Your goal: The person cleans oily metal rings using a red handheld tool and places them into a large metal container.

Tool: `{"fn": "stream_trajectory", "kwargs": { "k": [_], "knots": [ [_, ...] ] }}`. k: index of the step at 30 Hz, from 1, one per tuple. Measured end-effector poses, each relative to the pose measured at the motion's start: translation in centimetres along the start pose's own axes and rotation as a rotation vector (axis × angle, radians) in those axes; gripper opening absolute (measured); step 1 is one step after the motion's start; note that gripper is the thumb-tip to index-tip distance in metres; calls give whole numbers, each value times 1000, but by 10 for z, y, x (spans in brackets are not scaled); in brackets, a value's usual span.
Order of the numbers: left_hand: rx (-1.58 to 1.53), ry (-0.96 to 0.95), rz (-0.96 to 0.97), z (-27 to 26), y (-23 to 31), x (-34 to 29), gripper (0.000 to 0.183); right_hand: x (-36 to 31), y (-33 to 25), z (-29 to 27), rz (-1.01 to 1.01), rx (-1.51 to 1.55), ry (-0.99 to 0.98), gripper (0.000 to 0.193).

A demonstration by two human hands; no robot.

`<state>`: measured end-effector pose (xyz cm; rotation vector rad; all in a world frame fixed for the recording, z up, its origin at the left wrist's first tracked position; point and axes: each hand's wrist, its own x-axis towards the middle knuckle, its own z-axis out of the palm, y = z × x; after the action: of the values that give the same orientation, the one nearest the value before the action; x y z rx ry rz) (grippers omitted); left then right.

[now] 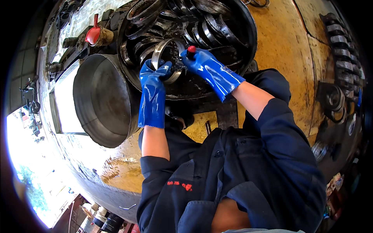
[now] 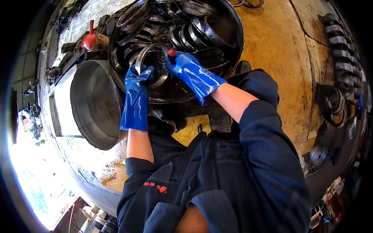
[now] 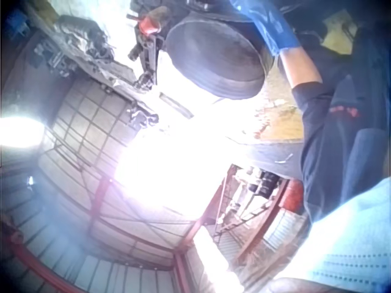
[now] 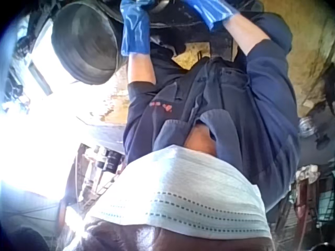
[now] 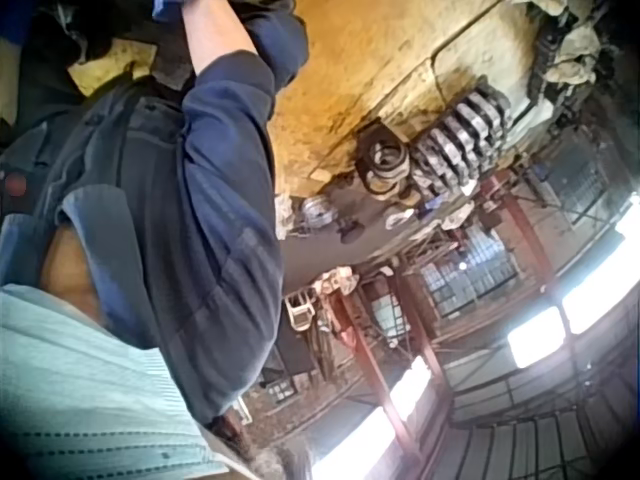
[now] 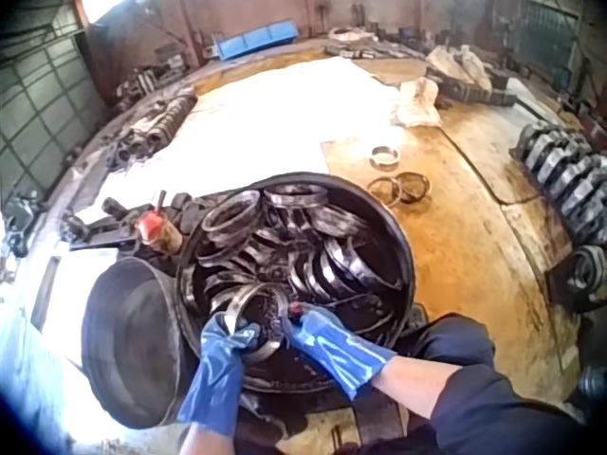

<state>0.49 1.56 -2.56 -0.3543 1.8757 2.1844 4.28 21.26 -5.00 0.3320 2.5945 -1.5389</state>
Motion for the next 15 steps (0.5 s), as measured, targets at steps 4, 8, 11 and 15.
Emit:
{"fn": "stream_trajectory", "kwargs": {
  "k": [4, 8, 11, 15],
  "knots": [
    [-75, -31, 5, -7, -2, 4, 28, -7, -17, -11, 208, 310, -291, 32],
    [-140, -14, 0, 3, -6, 11, 29, -4, 13, -2, 228, 764, -456, 27],
    [-151, -33, 10, -11, -6, 12, 30, 2, -10, 0, 483, 848, -442, 29],
    [-157, -26, 9, -13, -1, 12, 29, -3, -27, -14, 274, 153, -307, 36]
  ]
}}
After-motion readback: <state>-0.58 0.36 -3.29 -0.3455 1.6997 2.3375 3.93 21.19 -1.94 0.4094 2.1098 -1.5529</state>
